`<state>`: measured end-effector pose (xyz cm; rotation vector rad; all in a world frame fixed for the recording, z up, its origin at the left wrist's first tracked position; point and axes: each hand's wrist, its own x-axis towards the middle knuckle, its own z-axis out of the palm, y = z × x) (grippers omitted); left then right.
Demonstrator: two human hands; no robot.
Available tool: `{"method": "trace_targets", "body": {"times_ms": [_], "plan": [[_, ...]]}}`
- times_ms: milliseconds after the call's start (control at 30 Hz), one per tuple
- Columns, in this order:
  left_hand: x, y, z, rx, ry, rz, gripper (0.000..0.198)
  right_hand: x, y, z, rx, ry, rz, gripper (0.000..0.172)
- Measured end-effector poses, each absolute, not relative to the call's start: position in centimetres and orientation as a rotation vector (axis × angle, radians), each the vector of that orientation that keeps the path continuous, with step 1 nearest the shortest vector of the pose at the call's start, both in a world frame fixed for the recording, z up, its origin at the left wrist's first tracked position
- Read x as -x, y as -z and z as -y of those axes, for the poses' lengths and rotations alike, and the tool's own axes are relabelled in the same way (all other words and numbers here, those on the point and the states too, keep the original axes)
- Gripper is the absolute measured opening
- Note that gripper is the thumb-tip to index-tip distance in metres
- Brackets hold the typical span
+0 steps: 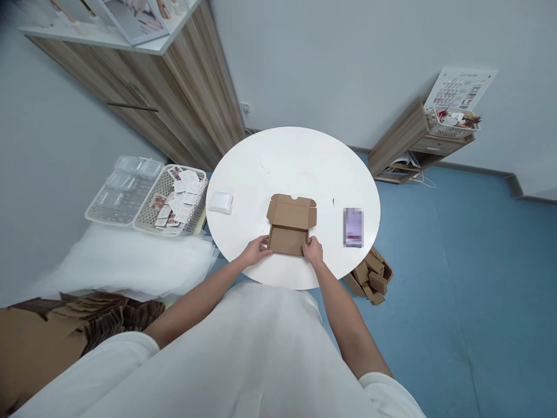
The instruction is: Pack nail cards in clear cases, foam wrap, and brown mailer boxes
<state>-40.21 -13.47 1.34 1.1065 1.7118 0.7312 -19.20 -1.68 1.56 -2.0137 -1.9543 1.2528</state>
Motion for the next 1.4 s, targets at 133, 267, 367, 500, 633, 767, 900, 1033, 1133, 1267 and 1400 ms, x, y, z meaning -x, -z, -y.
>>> {"method": "trace_targets", "body": {"times_ms": [133, 267, 367, 500, 633, 767, 900, 1033, 1133, 1267, 1400], "plan": [[40.1, -1.6, 13.5, -1.119, -0.728, -1.711, 0.058, 19.2, -1.6, 1.8, 2.014, -1.246, 1.943, 0.016], [40.1, -2.2, 13.5, -1.142, -0.731, -1.706, 0.057, 19.1, -1.9, 1.9, 1.971, -1.299, 1.902, 0.021], [40.0, -2.6, 13.6, -1.132, -0.714, -1.730, 0.056, 18.6, -2.4, 2.2, 1.903, -1.367, 1.811, 0.028], [39.7, -2.7, 13.9, -1.052, -0.676, -1.858, 0.056, 17.6, -3.4, 3.3, 1.803, -1.553, 1.607, 0.039], [39.3, -2.6, 14.3, -0.975, -0.674, -1.888, 0.055, 16.9, -4.4, 4.7, 1.663, -1.871, 1.390, 0.050], [38.8, -2.3, 13.9, -0.929, -0.724, -1.810, 0.053, 16.8, -4.6, 5.2, 1.568, -2.012, 1.255, 0.053], [38.1, -2.5, 12.6, -0.936, -0.761, -1.761, 0.051, 16.5, -3.9, 4.5, 1.544, -1.955, 1.235, 0.056], [37.0, -2.9, 11.0, -0.925, -0.794, -1.728, 0.049, 15.9, -3.3, 3.2, 1.533, -1.904, 1.271, 0.058], [36.3, -2.8, 10.0, -0.880, -0.807, -1.765, 0.051, 15.5, -3.2, 2.2, 1.512, -1.901, 1.277, 0.058], [35.6, -2.6, 9.1, -0.863, -0.855, -1.764, 0.058, 15.2, -2.9, 1.3, 1.489, -1.912, 1.309, 0.063], [35.1, -2.5, 8.6, -0.868, -0.891, -1.748, 0.068, 15.0, -2.4, 0.8, 1.417, -1.916, 1.352, 0.070]]}}
